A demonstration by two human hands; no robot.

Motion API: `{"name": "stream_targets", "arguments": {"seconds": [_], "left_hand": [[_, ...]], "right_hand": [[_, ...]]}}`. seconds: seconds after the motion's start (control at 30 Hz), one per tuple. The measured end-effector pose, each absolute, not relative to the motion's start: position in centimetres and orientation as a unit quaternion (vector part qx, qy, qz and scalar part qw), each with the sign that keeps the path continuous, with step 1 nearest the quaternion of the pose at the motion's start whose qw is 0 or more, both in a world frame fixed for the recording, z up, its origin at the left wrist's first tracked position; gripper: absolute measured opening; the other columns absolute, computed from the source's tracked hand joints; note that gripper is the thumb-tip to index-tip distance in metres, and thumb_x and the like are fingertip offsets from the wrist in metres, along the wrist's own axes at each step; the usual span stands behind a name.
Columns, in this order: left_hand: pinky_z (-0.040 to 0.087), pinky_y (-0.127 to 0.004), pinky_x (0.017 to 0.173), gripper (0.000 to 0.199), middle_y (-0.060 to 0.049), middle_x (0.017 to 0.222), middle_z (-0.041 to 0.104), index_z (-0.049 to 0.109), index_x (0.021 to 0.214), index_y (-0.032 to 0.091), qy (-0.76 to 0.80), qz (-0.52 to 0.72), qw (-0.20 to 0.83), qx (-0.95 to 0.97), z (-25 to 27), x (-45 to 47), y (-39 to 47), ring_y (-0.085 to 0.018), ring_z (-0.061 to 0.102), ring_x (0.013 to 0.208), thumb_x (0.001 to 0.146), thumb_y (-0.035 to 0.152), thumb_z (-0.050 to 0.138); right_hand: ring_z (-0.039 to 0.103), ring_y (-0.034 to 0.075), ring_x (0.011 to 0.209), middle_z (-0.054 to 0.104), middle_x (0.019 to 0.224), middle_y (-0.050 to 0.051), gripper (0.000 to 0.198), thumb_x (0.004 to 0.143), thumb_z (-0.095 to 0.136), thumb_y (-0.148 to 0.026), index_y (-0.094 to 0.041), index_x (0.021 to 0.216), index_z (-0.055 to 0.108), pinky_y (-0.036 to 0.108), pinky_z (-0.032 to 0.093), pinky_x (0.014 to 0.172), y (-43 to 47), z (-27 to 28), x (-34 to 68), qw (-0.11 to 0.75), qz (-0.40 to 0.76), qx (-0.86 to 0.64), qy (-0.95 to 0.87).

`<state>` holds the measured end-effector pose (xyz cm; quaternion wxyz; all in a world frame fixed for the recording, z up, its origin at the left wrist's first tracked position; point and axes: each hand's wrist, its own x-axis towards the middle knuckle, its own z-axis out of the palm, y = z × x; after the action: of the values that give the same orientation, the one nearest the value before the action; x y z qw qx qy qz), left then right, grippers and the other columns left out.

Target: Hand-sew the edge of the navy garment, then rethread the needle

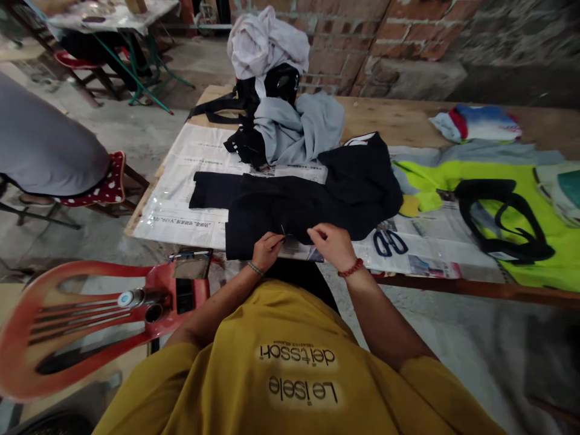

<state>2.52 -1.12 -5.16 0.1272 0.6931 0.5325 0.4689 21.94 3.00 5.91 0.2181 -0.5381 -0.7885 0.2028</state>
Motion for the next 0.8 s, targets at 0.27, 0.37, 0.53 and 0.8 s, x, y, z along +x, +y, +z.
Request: {"name": "stream_targets", "arguments": {"seconds": [0.27, 0.37, 0.53, 0.8], "left_hand": [[0.053, -0.021, 0.071, 0.017, -0.004, 0.084, 0.067, 0.07, 0.096, 0.018, 0.523, 0.463, 0.11, 0.707, -5.2, 2.4, -1.2, -0.012, 0.064, 0.078, 0.088, 0.018, 0.055], [0.053, -0.021, 0.071, 0.016, -0.004, 0.084, 0.067, 0.07, 0.095, 0.018, 0.528, 0.469, 0.112, 0.699, -5.3, 2.3, -0.9, -0.011, 0.064, 0.077, 0.088, 0.019, 0.056], [0.053, -0.021, 0.071, 0.015, -0.003, 0.083, 0.067, 0.07, 0.094, 0.019, 0.536, 0.473, 0.132, 0.687, -5.3, 2.4, -0.8, -0.011, 0.063, 0.077, 0.088, 0.021, 0.057], [0.051, -0.022, 0.069, 0.013, -0.002, 0.081, 0.066, 0.069, 0.09, 0.019, 0.545, 0.465, 0.148, 0.682, -5.1, 2.1, -0.5, -0.011, 0.061, 0.075, 0.088, 0.021, 0.057]], "right_hand": [[0.066, 0.016, 0.079, 0.073, 0.082, 0.004, 0.018, 0.08, 0.06, -0.026, -0.017, 0.076, 0.075, 0.024, 0.046, 0.072, 8.2, 3.8, 17.3, 0.102, 0.373, -0.478, -0.789], [0.066, 0.014, 0.075, 0.073, 0.076, 0.001, 0.011, 0.074, 0.064, -0.022, -0.018, 0.073, 0.075, 0.021, 0.046, 0.069, 8.4, 2.7, 16.6, 0.096, 0.445, -0.465, -0.76], [0.064, 0.013, 0.072, 0.072, 0.075, 0.0, 0.011, 0.071, 0.064, -0.021, -0.017, 0.073, 0.074, 0.021, 0.046, 0.068, 8.2, 2.3, 16.7, 0.117, 0.473, -0.462, -0.741], [0.055, 0.01, 0.062, 0.064, 0.064, -0.002, 0.009, 0.072, 0.059, -0.021, -0.017, 0.066, 0.065, 0.021, 0.041, 0.062, 7.9, 1.2, 15.8, 0.2, 0.444, -0.477, -0.731]]}}
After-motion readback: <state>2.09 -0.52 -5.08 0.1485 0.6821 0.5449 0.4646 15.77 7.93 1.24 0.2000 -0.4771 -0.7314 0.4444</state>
